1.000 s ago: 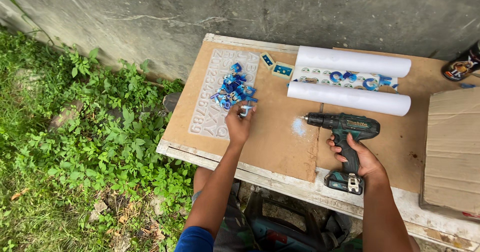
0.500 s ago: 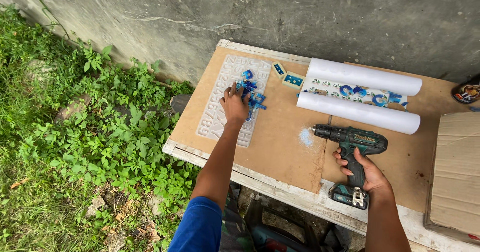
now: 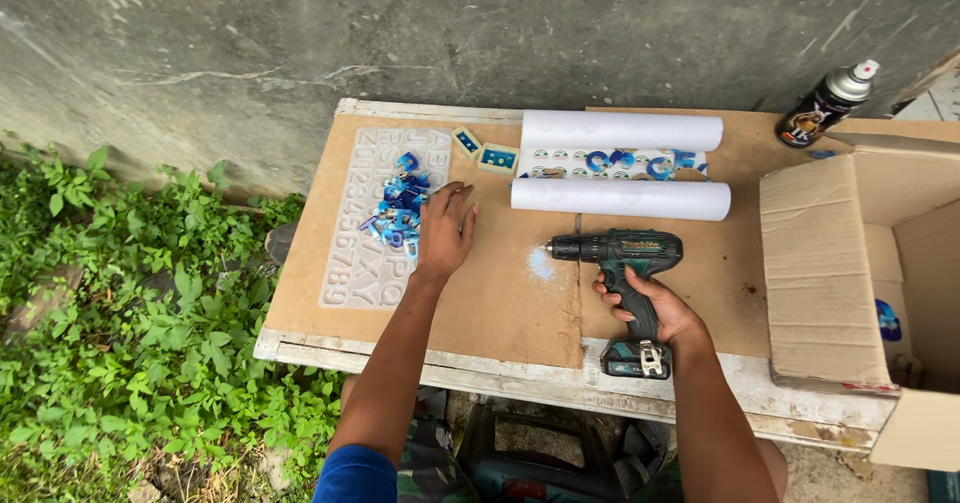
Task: The person uses a cordless drill to make holes in small blue plastic letters. They hold each letter with one hand and drill with the other, then place the finished letters onto a white foam roll on the table.
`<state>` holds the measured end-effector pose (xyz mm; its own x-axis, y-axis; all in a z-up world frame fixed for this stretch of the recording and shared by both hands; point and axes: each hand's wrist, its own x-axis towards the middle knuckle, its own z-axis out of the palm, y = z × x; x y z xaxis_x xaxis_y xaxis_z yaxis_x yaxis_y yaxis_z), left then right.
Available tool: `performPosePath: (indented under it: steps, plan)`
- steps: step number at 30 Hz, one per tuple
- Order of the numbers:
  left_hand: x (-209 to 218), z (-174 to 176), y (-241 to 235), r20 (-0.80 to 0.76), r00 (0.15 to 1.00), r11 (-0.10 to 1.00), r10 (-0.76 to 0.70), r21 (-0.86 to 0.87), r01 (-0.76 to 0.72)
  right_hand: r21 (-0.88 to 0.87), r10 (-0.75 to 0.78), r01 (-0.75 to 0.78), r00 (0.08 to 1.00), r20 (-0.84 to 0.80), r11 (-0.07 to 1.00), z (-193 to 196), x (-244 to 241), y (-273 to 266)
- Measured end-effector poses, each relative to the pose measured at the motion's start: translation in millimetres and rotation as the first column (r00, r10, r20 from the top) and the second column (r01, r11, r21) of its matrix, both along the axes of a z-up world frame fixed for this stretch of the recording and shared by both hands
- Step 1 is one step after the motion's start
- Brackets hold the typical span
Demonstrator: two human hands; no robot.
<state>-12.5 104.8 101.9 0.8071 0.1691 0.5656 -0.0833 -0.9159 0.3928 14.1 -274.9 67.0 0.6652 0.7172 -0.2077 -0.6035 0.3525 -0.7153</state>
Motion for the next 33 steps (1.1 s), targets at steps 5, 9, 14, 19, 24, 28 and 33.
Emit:
performPosePath:
  steps: [5,9,14,19,24,28,33]
  plan:
    - [30,14,-49,-0.177,0.953,0.969,-0.246,-0.040,0.243,-0.006,0.004,-0.004,0.999,-0.045,1.000,4,1,0]
    - [73,13,-79,-0.336,0.886,0.944,-0.319,-0.032,0.328,-0.014,0.011,-0.012,0.998,-0.067,1.000,6,2,1]
    - [124,-11,-84,-0.423,0.898,0.975,-0.119,0.123,0.187,-0.034,-0.005,0.001,0.994,-0.106,0.999,9,3,-1]
    - [125,25,-91,-0.631,0.766,0.992,-0.127,-0.064,0.112,-0.066,-0.045,0.036,0.989,-0.138,0.997,-4,7,-2]
    - [128,65,-90,-0.672,0.727,0.979,-0.138,-0.203,-0.002,-0.076,-0.040,0.028,0.985,-0.168,0.997,-6,10,-3]
    - [144,53,-83,-0.714,0.672,0.972,-0.197,-0.231,0.040,-0.044,-0.015,0.007,0.982,-0.188,0.999,-11,15,-4]
    - [171,-12,-70,-0.702,0.686,0.977,-0.192,-0.201,0.068,-0.036,0.001,-0.008,0.980,-0.200,0.999,-12,16,-3]
